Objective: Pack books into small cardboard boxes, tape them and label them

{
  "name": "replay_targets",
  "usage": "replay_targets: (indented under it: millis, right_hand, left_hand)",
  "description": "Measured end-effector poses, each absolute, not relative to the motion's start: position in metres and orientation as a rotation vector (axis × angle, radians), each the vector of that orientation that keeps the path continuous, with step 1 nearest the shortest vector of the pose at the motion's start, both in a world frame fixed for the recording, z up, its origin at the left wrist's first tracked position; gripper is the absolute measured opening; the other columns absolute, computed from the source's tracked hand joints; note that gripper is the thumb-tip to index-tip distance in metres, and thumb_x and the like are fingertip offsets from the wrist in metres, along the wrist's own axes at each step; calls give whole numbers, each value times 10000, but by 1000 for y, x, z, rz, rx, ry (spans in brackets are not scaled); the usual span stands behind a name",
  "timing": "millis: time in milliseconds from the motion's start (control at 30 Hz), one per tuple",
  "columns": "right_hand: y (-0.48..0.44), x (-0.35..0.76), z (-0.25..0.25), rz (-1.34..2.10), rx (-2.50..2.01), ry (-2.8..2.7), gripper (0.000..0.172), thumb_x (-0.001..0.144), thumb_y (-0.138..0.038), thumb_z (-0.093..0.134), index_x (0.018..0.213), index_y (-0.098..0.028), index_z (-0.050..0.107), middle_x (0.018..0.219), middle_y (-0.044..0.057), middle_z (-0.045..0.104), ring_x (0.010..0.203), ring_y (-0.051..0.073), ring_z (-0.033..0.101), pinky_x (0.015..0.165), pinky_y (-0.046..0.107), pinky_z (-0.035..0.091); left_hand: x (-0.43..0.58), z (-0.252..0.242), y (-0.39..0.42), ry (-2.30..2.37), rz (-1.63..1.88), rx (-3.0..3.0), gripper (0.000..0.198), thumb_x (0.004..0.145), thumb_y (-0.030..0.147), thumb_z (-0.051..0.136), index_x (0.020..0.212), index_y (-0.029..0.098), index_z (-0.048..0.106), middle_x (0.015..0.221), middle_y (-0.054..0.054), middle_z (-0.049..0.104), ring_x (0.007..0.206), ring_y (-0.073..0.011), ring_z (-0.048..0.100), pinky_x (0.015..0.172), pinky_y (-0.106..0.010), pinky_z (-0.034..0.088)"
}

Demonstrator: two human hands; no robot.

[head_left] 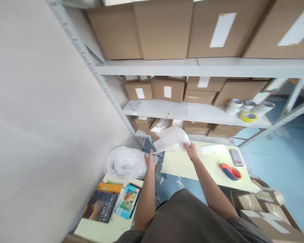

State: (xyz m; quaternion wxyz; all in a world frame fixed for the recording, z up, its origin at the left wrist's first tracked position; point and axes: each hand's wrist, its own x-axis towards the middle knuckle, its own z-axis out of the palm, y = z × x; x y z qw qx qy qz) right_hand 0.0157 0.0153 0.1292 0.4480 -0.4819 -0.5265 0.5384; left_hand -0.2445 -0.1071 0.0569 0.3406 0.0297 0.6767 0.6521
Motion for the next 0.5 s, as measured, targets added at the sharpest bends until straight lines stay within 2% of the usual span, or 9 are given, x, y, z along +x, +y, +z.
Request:
replay_targets:
  millis: [100,200,300,400,500]
  right_hand:
    - [20,85,113,1317,-1284,-1145,575,704,-697,764,887,-153,726,764,58,722,717,221,627,621,302,484]
    - [23,149,93,1285,-1363,-963,591,683,-694,767,914,-151,727,794,78,743,735,234,661,629,308,510]
    - [24,210,74,1215,-1457,-836,628,678,-693,756,1001,-156,722,888,107,776,794,261,713,662,326,560]
    - [22,261,62,1108,-1575,-855,671,733,-709,693,1116,-158,702,1019,150,794,917,307,755,722,365,613]
    - [17,292,57,1046,-1643,-922,676,823,-701,605,1215,-156,685,1132,189,789,1033,336,763,791,398,637]
  left_hand:
    - [-179,49,-78,1455,1664,-19,460,806,212,847,1203,231,614,1122,-107,744,1031,-236,762,910,-389,638]
    - [-117,41,-53,1394,1645,43,444,732,90,846,1122,206,667,933,-45,750,821,-150,753,782,-267,617]
    - [-65,36,-31,1530,1627,161,510,685,107,838,1171,196,709,939,-37,749,754,-120,715,705,-226,568]
    - [-28,33,-13,1687,1533,423,540,688,197,807,1223,176,737,984,-51,747,731,-120,675,699,-257,545]
    - [-8,33,1,1689,1416,670,604,717,275,754,1302,125,732,906,-49,728,691,-129,635,692,-284,533]
